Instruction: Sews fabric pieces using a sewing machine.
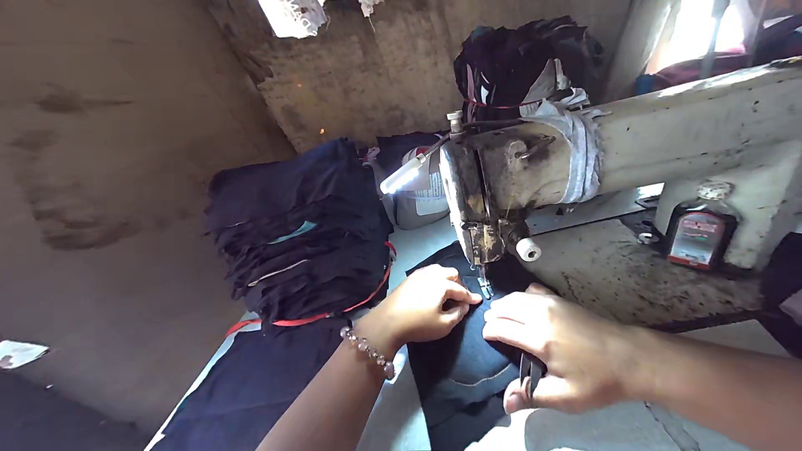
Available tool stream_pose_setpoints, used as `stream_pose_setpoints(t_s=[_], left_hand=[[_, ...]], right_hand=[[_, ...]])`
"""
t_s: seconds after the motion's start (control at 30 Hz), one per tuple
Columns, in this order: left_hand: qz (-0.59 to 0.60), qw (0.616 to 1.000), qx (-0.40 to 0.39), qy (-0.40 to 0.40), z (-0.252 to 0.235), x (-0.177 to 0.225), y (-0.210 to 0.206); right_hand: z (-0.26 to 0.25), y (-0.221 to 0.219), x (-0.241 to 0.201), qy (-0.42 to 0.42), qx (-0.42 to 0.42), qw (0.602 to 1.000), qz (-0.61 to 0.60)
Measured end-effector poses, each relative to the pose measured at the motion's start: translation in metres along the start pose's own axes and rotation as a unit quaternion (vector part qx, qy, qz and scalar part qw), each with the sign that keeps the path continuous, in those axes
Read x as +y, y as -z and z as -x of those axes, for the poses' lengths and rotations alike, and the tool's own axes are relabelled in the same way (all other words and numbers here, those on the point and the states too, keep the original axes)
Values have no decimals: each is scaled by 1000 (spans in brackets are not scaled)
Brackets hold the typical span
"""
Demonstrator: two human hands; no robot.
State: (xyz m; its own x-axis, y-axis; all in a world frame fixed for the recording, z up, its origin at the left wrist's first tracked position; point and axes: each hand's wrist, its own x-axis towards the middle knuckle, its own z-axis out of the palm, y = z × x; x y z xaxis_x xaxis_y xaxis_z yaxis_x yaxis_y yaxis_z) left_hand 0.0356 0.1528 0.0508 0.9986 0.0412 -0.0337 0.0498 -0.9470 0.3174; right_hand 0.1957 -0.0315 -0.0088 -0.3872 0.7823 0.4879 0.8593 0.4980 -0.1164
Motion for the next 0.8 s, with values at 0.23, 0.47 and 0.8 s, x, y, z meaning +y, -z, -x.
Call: stream_pose_setpoints(t_s=[0.23,0.47,0.8], left_hand=[[-25,992,-22,118,-5,21,1],[-105,976,-44,183,3,43,-15],[-124,966,-49,220,-6,39,-21]], right_hand=[[0,-4,3,-33,24,997,61],[4,1,17,-55,7,996,63],[6,11,33,-124,-49,991,-4]])
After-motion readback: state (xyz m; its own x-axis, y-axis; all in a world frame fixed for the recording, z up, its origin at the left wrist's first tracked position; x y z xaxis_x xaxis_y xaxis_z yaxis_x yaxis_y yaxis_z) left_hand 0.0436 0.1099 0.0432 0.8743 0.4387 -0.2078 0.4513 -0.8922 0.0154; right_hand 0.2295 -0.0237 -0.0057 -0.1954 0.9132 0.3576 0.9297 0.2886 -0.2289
